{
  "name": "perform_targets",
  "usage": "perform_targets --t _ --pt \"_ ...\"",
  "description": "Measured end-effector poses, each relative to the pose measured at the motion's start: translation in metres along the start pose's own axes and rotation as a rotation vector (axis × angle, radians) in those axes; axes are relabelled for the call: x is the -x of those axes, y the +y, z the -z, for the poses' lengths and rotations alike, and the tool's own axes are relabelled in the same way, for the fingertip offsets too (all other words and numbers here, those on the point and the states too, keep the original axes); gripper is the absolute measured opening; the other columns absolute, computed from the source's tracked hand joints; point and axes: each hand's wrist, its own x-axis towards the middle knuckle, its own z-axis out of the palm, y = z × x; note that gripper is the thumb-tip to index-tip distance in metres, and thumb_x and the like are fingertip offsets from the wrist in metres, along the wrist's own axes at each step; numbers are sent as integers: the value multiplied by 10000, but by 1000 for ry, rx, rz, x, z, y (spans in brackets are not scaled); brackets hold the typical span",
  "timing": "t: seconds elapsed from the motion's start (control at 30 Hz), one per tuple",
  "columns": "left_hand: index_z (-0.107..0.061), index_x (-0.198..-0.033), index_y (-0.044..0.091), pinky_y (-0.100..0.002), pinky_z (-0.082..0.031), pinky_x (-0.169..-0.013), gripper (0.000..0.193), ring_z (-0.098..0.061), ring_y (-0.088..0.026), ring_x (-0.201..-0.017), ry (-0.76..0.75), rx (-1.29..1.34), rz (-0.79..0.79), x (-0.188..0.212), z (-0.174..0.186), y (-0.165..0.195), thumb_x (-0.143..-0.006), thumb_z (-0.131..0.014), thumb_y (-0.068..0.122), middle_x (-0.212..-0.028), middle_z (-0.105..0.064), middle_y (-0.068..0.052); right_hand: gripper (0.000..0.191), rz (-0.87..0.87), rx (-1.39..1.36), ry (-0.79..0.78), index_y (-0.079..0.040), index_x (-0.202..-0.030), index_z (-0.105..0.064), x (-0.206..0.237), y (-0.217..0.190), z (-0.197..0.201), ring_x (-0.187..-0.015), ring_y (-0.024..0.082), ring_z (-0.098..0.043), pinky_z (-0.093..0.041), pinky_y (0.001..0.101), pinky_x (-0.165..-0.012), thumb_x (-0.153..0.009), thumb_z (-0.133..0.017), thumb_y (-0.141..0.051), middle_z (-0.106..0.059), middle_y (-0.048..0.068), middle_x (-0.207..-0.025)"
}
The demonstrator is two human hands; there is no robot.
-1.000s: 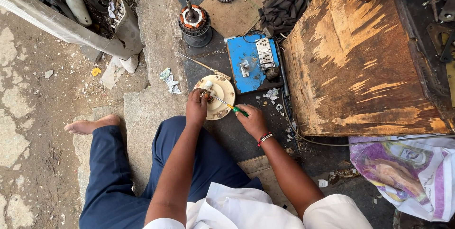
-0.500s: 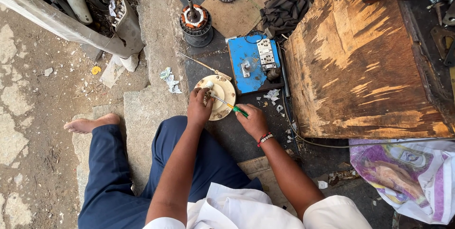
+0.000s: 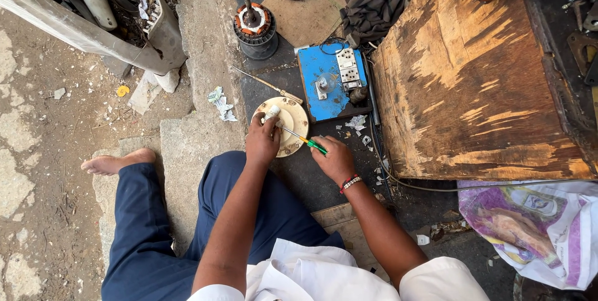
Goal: The person sits on the ground repairing a small appliance base plate, using a screwdriver to loosen and remove screws from the white circular housing. They stand up, walk around the cluttered workshop, pick up and set down parts and a spool, then return to sitting and continue unscrewing and manipulating the housing components by hand.
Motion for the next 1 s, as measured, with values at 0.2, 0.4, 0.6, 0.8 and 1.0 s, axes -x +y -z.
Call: perform_targets --t 0.2,0.4,0.6,0.8,1.0 --pt "-633 -1392 228 -457 -560 -923 529 -616 -401 -1197 -23 36 6 2 6 7 -872 -724 188 -1443 -504 -220 320 -42 -31 -68 -75 -1182 -747 42 56 13 -800 247 -736 -579 381 -679 -919 -690 -250 -749 94 -973" --pt "-519 -1467 168 -461 -544 -969 629 -595 -417 -1234 10 78 71 8 6 8 -880 -739 214 -1494 -464 -255 304 -83 85 16 -77 -1194 -740 51 105 4 -980 303 -690 -559 421 -820 -936 -682 -227 -735 111 -1062" --pt "-408 -1515 61 -484 -431 -1095 752 -467 -453 -1350 64 163 180 7 11 1 -870 -762 217 -1491 -428 -282 285 42 296 165 -94 -1194 -737 26 117 -12 -1100 317 -653 -522 443 -971 -923 -668 -151 -723 99 -1180" --pt "-406 -1516 55 -457 -436 -1101 727 -487 -419 -1357 78 257 228 10 21 5 -883 -727 212 -1489 -449 -231 352 -39 338 144 -93 -1194 -732 22 108 -13 -1116 332 -630 -487 465 -974 -854 -730 -181 -700 104 -1211" --pt "-394 -1517 40 -447 -442 -1099 699 -494 -400 -1367 110 331 213 21 29 6 -912 -705 197 -1492 -461 -217 269 -12 329 280 -88 -1158 -738 20 88 -5 -1128 312 -637 -489 453 -993 -906 -692 -169 -719 93 -1190"
